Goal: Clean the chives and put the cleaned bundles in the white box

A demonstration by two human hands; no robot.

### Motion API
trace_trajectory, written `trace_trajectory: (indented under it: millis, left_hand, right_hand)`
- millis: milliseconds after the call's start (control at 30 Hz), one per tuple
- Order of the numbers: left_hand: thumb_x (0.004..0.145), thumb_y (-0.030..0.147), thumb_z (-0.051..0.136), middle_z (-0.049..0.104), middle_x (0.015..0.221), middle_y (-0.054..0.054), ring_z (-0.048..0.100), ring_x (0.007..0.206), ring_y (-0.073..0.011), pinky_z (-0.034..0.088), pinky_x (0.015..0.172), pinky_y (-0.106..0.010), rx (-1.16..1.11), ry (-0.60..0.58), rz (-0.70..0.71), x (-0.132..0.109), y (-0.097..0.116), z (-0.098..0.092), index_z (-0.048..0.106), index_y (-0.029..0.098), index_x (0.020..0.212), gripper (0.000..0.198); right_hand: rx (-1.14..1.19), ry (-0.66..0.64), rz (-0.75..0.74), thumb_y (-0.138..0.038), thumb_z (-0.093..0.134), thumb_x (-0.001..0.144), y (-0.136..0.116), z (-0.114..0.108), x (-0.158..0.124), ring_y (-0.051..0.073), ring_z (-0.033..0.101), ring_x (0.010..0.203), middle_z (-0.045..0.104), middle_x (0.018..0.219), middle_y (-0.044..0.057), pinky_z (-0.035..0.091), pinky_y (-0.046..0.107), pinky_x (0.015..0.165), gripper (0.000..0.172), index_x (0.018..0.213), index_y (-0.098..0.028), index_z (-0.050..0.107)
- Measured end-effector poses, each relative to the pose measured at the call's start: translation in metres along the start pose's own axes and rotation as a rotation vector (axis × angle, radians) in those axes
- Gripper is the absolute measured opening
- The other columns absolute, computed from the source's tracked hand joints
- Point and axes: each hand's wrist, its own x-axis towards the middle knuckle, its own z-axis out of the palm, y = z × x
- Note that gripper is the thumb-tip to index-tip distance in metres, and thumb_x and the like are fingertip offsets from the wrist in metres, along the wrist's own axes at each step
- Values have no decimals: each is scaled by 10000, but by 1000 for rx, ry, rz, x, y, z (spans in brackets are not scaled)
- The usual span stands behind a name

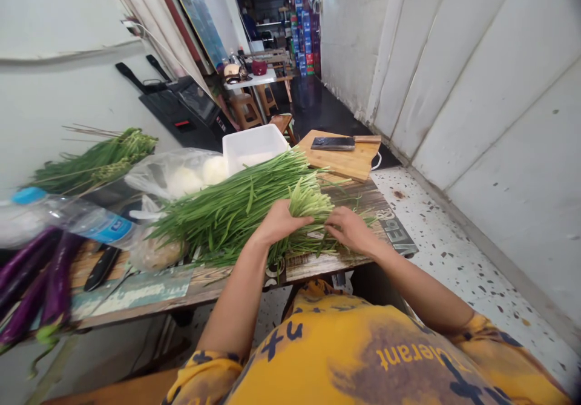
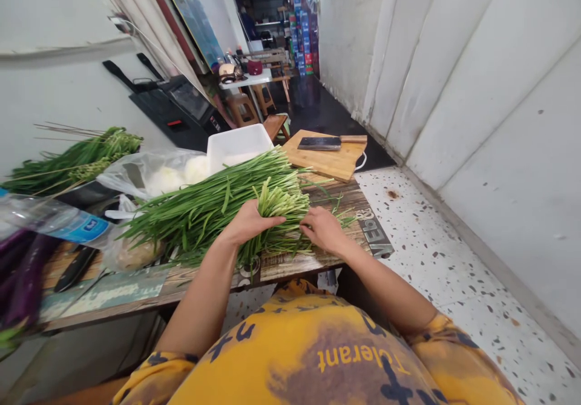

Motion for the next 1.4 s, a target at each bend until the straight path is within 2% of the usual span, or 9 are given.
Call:
trace_trajectory:
  millis: [200, 433, 633, 833, 900, 1000, 1167, 1267, 1400]
  left_hand:
    - [676, 290, 675, 705, 914, -31, 635, 848, -198, 482, 828, -294, 159, -53, 67, 6, -6, 7, 680, 122, 921, 297]
    - [670, 265, 669, 703, 905, -26, 632, 842, -193, 477, 826, -290, 182, -25, 70, 7, -10, 11, 681, 130, 946, 308]
    - [662, 282, 658, 697, 847, -22, 630, 791, -192, 488, 777, -286, 225, -50, 40, 9, -11, 11, 682, 118, 908, 297]
    - [661, 281, 648, 693, 852, -26, 628, 791, -194, 489, 769, -293, 210, 26, 19, 10, -10, 12, 679, 115, 897, 291]
    - [657, 278, 653, 694, 872, -32, 630, 805, -198, 489, 778, -300, 180, 37, 17, 9, -7, 11, 676, 110, 922, 314]
    - [653, 272, 666, 697, 927, -45, 634, 850, -204, 481, 829, -318, 106, 14, 20, 8, -4, 10, 669, 106, 979, 366]
    - [641, 273, 680, 693, 988, -65, 633, 890, -217, 479, 856, -333, 45, 6, 8, 5, 0, 9, 659, 100, 1008, 406]
    - [637, 269, 679, 698, 935, -62, 635, 840, -208, 491, 817, -319, 62, 14, -6, 6, -1, 10, 665, 89, 953, 364]
    - [648, 256, 664, 697, 898, -40, 631, 813, -187, 491, 806, -294, 75, -66, 35, 8, -8, 12, 673, 98, 928, 322]
  right_hand:
    - [324, 143, 205, -235, 551, 778, 5, -22, 10, 119, 505, 643, 610, 711, 12, 356, 229, 605, 149, 721, -147, 658]
    - [592, 77, 277, -339, 524, 808, 9, -19, 9, 138, 557, 687, 659, 753, 12, 398, 229, 630, 254, 828, -131, 669]
    - [155, -4, 140, -117, 498, 754, 36, -20, 6, 187, 592, 822, 684, 899, 66, 422, 271, 728, 256, 927, -148, 682]
    - [-93, 198, 93, -148, 579, 673, 27, -28, 0, 303, 438, 1096, 517, 1243, 143, 366, 418, 886, 523, 1196, -155, 578]
    - [41, 250, 120, -238, 634, 669, 18, -23, 2, 285, 452, 1055, 540, 1176, 136, 373, 413, 881, 476, 1136, -152, 608]
    - [485, 240, 307, -407, 668, 670, 9, -5, 9, 178, 515, 754, 597, 823, 59, 420, 314, 685, 415, 991, -145, 636]
    - [1107, 136, 494, -455, 707, 612, 5, 13, 18, 60, 339, 444, 445, 524, -77, 268, 214, 442, 472, 953, -150, 592]
    - [1083, 43, 444, -444, 691, 630, 5, 6, 18, 50, 309, 426, 427, 481, -73, 236, 209, 424, 329, 722, -145, 591]
    - [802, -32, 310, -359, 648, 667, 12, -10, 15, 76, 415, 505, 523, 551, -38, 310, 211, 497, 229, 709, -135, 631]
